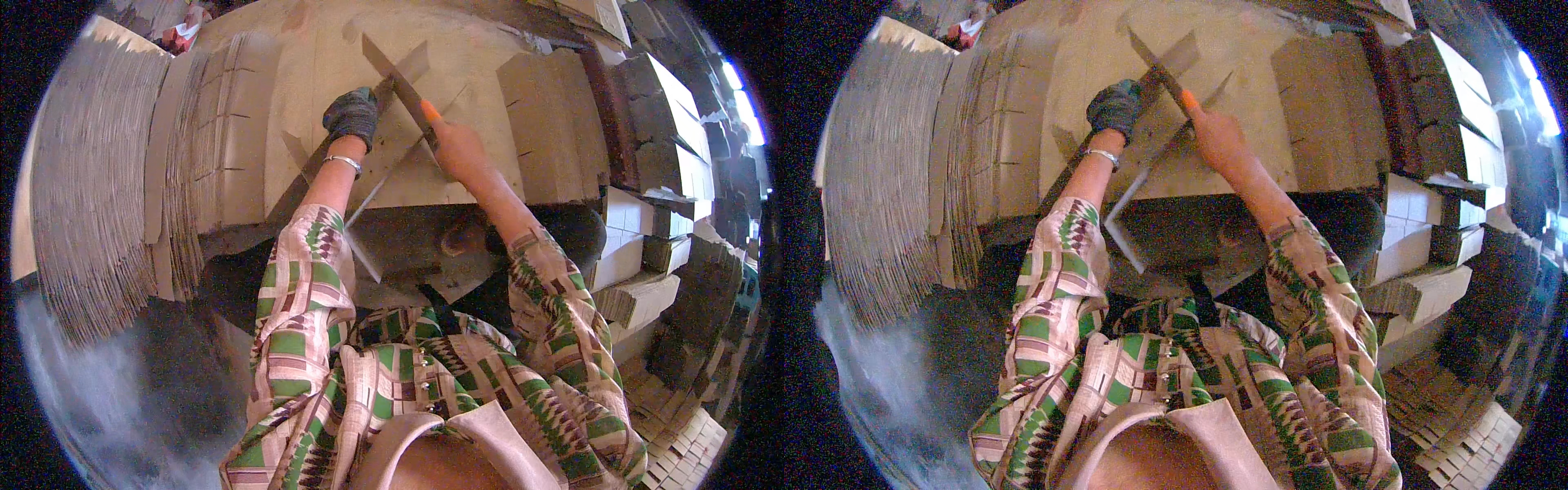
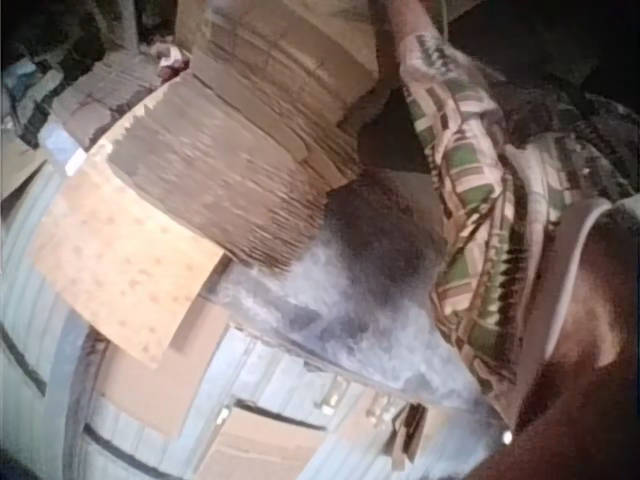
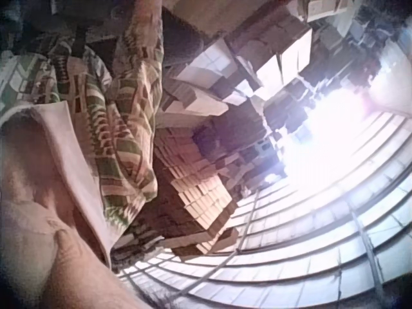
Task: The person uses a utility knife to cut flat cardboard sheets into smaller rectangular pieces on a low wooden table. They repeatedly pick up sheets, score and cut them, then stack the finished pieces to the right.
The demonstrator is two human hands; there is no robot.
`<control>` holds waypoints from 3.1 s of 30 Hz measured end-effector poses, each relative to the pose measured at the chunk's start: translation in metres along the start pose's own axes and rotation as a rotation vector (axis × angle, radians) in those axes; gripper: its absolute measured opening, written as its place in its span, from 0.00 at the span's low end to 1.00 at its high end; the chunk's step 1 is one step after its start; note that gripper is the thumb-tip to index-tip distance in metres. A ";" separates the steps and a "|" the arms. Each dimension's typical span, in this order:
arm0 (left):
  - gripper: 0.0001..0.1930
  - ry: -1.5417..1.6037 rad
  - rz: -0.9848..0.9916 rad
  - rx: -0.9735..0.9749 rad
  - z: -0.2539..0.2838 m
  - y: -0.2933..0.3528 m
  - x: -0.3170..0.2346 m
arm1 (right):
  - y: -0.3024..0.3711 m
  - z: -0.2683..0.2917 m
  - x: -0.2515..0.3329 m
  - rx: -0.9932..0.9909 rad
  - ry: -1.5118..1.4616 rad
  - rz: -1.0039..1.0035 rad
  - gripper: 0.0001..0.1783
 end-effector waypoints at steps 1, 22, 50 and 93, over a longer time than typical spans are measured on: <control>0.16 -0.001 -0.007 0.006 0.000 0.001 0.002 | 0.002 0.002 0.000 0.059 0.010 -0.041 0.49; 0.29 -0.031 -0.314 -0.257 0.003 0.104 0.007 | 0.101 0.039 -0.166 -0.381 0.551 -0.609 0.32; 0.10 -0.117 -0.259 -0.008 -0.079 0.105 0.002 | 0.040 -0.035 0.040 -0.202 -0.139 0.090 0.54; 0.14 0.164 -0.022 -0.522 0.123 0.103 0.141 | -0.027 -0.104 0.034 0.163 -1.357 0.031 0.28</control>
Point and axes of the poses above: each hand's wrist, its own y-axis away from the middle knuckle, its own z-axis out of the back of the hand, x = y × z, the point moved 3 cm from there along -y, towards the middle knuckle, and after that the axes turned 15 degrees about x, right-handed, at the moved point
